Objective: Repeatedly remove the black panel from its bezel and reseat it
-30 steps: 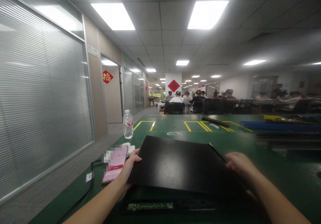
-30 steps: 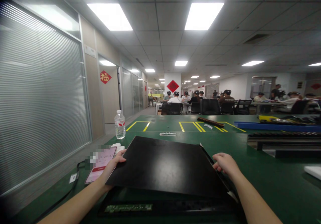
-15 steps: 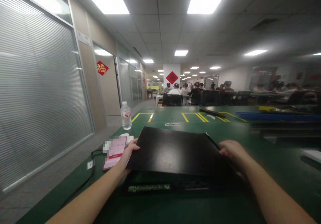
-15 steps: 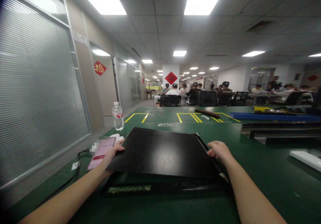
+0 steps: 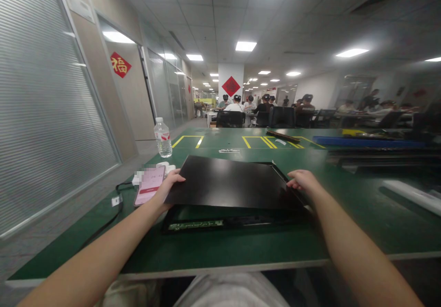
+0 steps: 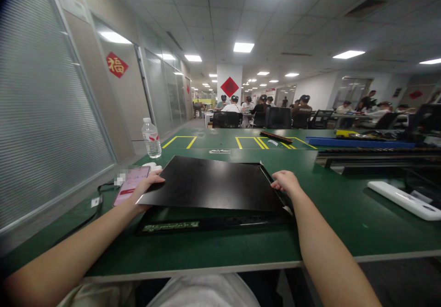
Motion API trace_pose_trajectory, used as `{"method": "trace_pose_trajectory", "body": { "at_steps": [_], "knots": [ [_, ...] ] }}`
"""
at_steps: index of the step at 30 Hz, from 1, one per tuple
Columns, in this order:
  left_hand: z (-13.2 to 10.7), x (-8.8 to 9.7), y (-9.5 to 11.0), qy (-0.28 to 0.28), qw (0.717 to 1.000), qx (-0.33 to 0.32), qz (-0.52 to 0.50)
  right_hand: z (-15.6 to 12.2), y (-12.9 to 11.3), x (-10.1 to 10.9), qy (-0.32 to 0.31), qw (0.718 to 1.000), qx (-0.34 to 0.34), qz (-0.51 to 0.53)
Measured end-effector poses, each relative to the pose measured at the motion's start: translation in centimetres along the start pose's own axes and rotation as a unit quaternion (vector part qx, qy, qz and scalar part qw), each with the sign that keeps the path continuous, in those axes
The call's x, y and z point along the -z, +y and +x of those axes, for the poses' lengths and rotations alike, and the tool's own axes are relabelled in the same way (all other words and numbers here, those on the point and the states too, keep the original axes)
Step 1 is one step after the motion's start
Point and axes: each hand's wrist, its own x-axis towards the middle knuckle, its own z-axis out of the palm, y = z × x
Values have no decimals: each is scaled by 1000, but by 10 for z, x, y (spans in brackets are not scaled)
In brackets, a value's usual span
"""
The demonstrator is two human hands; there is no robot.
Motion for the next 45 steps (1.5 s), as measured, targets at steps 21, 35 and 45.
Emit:
{"method": "trace_pose_trajectory", "body": {
  "at_steps": [21, 35, 45],
  "knots": [
    [-8, -8, 2, 40, 998, 36, 45, 8, 6, 7, -1, 992, 56, -115],
    [-12, -9, 6, 25, 997, 44, 61, 10, 8, 8, 0, 990, 56, -132],
    [-7, -6, 3, 14, 997, 30, 77, 9, 5, 7, -2, 992, 41, -116]
  ]
}}
